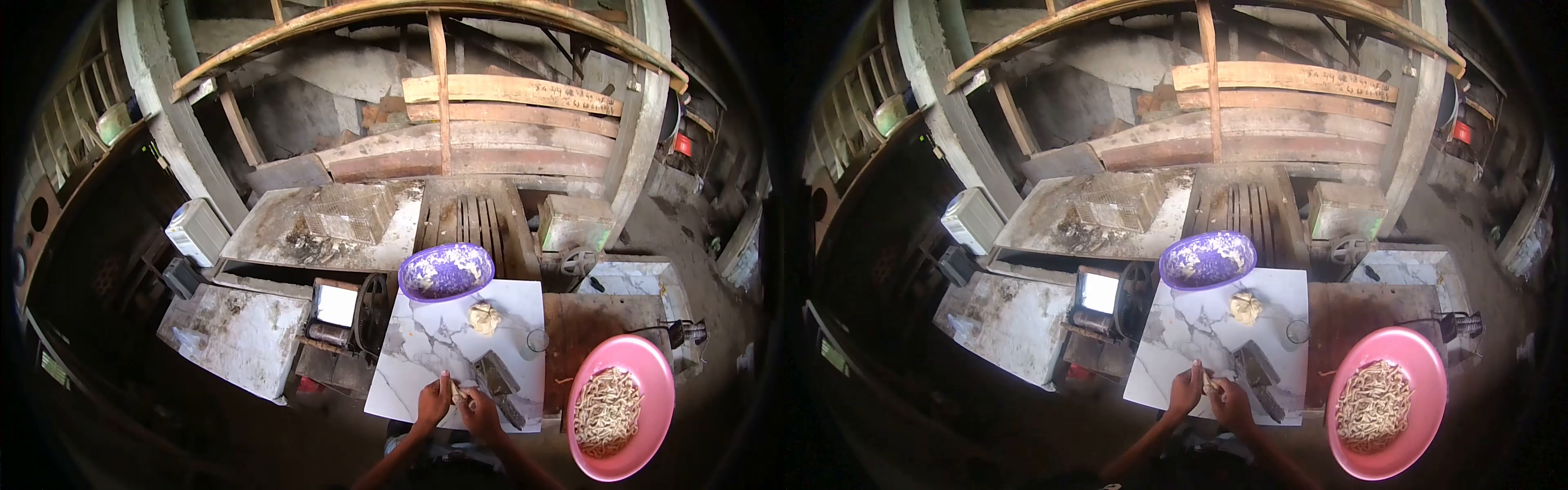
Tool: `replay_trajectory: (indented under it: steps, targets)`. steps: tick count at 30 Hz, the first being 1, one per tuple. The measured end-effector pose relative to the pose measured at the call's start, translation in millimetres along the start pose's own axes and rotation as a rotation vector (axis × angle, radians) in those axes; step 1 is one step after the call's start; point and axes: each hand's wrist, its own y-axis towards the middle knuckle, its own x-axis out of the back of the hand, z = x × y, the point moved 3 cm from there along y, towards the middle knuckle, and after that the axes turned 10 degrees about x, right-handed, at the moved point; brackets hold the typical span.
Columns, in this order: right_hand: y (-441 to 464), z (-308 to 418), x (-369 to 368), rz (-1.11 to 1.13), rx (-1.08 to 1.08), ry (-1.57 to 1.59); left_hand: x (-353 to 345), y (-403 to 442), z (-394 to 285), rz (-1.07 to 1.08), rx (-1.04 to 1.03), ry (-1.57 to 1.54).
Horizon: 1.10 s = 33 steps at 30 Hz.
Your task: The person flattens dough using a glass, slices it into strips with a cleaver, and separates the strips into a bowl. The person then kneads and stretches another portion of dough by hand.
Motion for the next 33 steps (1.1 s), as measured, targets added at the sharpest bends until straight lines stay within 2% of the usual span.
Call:
replay_trajectory:
  steps: [1,3,5,8,9,12,14,16,18,19,20,23,24,26,28,30,32,33]
  targets:
    - [-1.2,2.3,0.9,-0.004,0.089,-0.089,-2.0,2.0,0.6,-0.004,-0.006,-0.003]
    - [-3.1,3.5,2.5,0.028,0.086,-0.103,-16.0,-0.1,5.2,0.453,0.335,-1.022]
    - [-2.9,10.5,2.4,0.038,0.272,-0.209,-19.4,11.9,21.6,0.37,0.352,-1.028]
    - [-8.4,24.8,-1.4,0.137,0.295,-0.273,-18.0,21.2,35.5,0.137,0.422,-1.016]
    - [-10.7,32.1,-1.7,0.192,0.316,-0.291,-14.5,18.1,29.6,0.137,0.42,-1.014]
    - [-16.2,18.3,2.9,0.218,0.204,-0.148,-4.4,3.7,6.9,-0.061,0.327,-0.965]
    - [-17.6,5.0,1.4,0.228,0.129,-0.044,-3.1,-6.6,1.6,-0.064,0.326,-0.865]
    - [-6.3,17.0,3.8,-0.033,0.187,0.009,-7.8,-7.9,4.2,-0.067,0.326,-0.765]
    - [-3.7,8.4,-16.5,-0.048,0.218,0.05,-28.0,-3.0,21.4,-0.096,0.212,-0.511]
    - [-2.3,4.9,-21.9,-0.064,0.252,0.091,-42.8,4.7,35.9,-0.066,0.178,-0.47]
    - [-2.0,3.0,-21.6,-0.026,0.191,0.114,-57.6,12.3,50.6,-0.037,0.143,-0.43]
    - [5.4,-15.3,-25.1,-0.075,0.155,0.283,-79.9,18.1,45.6,0.108,0.072,-0.862]
    - [9.7,-15.5,-22.4,-0.095,0.079,0.324,-81.5,17.4,45.8,0.158,0.051,-1.004]
    - [16.5,-32.7,-20.8,-0.148,-0.107,0.482,-67.1,-18.5,-3.3,0.215,0.048,-0.925]
    - [25.0,-40.4,-7.4,-0.175,-0.252,0.359,-53.7,-59.3,-51.6,0.324,0.058,-0.766]
    - [29.6,-27.8,6.0,-0.265,-0.271,0.35,-60.3,-58.5,-40.6,0.378,0.029,-0.745]
    - [22.2,-25.5,5.8,-0.276,-0.132,0.176,-64.0,-53.7,-34.5,0.449,0.031,-0.728]
    - [16.8,-9.2,1.1,-0.191,-0.181,0.408,-61.8,-43.6,-33.7,0.455,0.027,-0.728]
